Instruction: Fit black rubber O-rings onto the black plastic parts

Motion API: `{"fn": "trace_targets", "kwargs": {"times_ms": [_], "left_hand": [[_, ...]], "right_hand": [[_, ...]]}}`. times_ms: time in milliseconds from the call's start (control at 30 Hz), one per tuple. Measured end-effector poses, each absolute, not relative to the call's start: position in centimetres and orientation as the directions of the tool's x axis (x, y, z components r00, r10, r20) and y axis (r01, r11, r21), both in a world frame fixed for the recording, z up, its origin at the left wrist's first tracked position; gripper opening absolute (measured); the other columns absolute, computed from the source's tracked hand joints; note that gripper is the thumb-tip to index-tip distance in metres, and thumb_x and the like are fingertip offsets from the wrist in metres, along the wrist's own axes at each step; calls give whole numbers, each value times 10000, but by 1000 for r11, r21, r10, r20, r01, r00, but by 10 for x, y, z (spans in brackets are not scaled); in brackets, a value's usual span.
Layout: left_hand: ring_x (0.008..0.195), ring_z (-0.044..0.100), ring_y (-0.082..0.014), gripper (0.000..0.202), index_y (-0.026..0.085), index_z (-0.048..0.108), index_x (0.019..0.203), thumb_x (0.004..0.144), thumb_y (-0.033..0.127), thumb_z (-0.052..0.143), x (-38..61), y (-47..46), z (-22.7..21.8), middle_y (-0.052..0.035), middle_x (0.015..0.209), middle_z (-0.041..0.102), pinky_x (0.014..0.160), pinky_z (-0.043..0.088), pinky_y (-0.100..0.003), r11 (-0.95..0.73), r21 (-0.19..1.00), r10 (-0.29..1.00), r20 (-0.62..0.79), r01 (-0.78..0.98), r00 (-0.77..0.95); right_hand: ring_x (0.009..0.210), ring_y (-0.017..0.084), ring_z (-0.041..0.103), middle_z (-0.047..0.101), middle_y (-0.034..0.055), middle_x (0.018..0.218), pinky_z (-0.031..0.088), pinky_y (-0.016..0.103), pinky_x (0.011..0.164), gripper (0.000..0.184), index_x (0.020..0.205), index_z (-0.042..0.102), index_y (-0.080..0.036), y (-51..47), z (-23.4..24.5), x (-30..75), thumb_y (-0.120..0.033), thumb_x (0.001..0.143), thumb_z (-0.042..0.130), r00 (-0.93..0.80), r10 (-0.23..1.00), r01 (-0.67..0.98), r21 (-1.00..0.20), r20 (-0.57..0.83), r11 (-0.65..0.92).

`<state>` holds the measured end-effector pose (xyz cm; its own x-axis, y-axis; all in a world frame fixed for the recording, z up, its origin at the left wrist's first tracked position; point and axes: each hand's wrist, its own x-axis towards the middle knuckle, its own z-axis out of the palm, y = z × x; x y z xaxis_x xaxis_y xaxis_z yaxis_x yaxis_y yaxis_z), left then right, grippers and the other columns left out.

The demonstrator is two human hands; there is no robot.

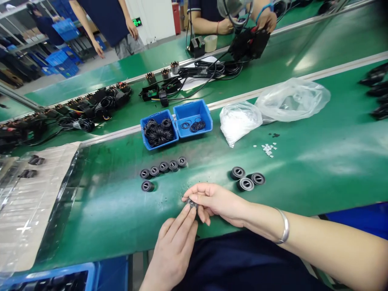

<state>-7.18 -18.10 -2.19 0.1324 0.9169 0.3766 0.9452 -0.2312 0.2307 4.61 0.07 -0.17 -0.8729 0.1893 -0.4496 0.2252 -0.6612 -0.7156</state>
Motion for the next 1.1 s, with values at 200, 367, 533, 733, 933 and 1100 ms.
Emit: {"fn": "trace_targets", "kwargs": {"times_ms": [200, 367, 533, 733, 933, 1100], "left_hand": [[1331, 472, -193, 422, 146, 609, 1262, 926, 41, 377, -64, -180, -26, -87, 1361, 605, 1067, 252, -318, -191, 220, 917, 386, 957, 95], [1365, 430, -213, 430, 167, 595, 1284, 928, 47, 386, -62, -180, -23, -62, 1406, 567, 1028, 258, -327, -150, 211, 940, 333, 966, 73], [1405, 366, -237, 419, 135, 590, 1273, 932, 42, 365, -60, -181, -22, -67, 1445, 524, 1008, 264, -361, -153, 216, 949, 303, 964, 82], [1382, 412, -256, 375, 124, 618, 1185, 932, 34, 356, -75, -176, -15, -114, 1422, 544, 980, 300, -382, -81, 147, 940, 341, 986, 26], [1350, 463, -284, 332, 122, 616, 1091, 911, 21, 357, -116, -164, -9, -182, 1382, 568, 997, 339, -437, 57, 30, 928, 368, 998, -64], [1360, 445, -309, 339, 123, 608, 1088, 874, -12, 383, -128, -160, -11, -195, 1368, 574, 1032, 370, -485, 97, -23, 921, 381, 995, -81]], "right_hand": [[519, 101, 587, 607, -3, 632, 499, 187, 445, 244, 1059, 600, -127, 0, -4, 48, -326, 919, 589, -898, 168, 202, -720, -407, -664], [508, 98, 584, 599, -10, 611, 497, 179, 435, 250, 1043, 583, -121, -2, -6, 48, -341, 924, 579, -901, 195, 182, -746, -387, -640], [572, 118, 624, 608, -4, 677, 514, 189, 449, 296, 1063, 562, -128, -4, -6, 48, -353, 886, 636, -908, 197, 168, -751, -371, -639], [603, 144, 646, 629, 13, 769, 506, 216, 432, 398, 1207, 483, -176, -14, -10, 51, -441, 922, 568, -859, 382, 105, -849, -340, -518], [506, 86, 587, 675, 66, 906, 532, 254, 530, 342, 1249, 458, -188, -23, -23, 66, -398, 979, 472, -876, 433, 97, -957, -213, -275], [802, 152, 669, 534, 134, 1308, 595, 304, 664, 218, 1165, 541, -230, -29, -17, 89, -271, 994, 412, -889, 457, 93, -990, -35, 105]]}}
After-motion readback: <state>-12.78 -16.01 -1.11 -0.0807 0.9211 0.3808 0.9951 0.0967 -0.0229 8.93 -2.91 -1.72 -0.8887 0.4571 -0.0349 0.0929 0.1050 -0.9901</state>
